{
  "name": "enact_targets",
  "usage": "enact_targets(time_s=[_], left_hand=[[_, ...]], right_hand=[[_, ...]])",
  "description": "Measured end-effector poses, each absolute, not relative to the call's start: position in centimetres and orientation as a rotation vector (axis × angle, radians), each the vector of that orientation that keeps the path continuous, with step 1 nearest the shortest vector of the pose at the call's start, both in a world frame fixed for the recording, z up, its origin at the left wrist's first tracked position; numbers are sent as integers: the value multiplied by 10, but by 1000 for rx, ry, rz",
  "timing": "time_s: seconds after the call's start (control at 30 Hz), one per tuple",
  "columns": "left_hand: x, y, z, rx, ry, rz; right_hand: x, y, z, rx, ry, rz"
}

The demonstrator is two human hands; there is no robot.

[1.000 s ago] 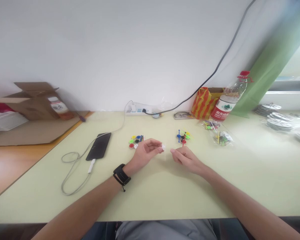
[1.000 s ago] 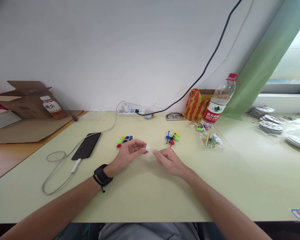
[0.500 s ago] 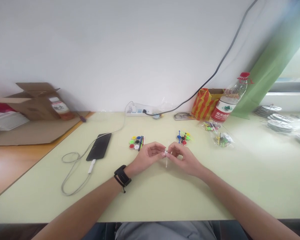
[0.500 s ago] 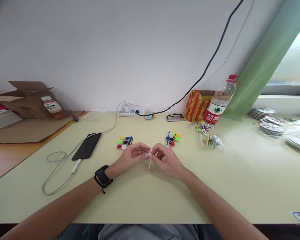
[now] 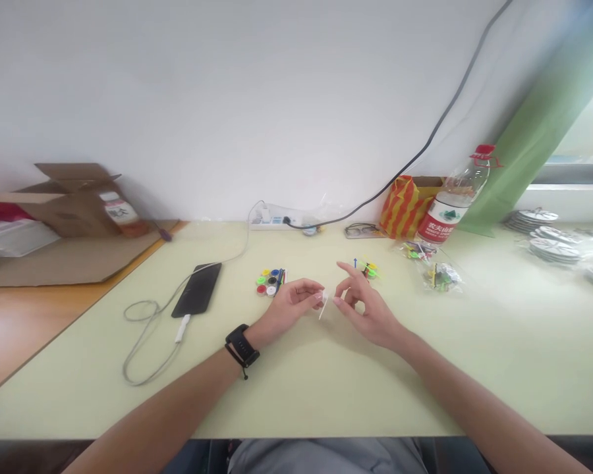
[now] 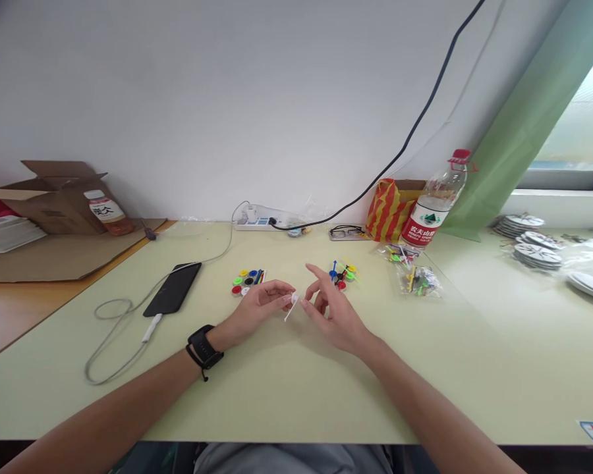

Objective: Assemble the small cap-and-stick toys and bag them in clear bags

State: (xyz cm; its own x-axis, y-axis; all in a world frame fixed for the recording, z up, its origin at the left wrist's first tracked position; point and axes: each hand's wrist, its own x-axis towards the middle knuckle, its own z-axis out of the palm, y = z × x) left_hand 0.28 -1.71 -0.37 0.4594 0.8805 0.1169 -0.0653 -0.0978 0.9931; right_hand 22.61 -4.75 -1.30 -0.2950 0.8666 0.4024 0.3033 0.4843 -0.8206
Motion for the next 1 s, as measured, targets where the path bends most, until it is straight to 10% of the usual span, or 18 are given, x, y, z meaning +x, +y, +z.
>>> enact_targets(time_s=[0.73,1.0], left_hand=[[5,-19,-7,1427,725,908],[5,-15,-7,1353,849,934]], right_hand=[[223,-49,-3,-946,-1879,917],[269,-11,-16,-1359,-1782,163]])
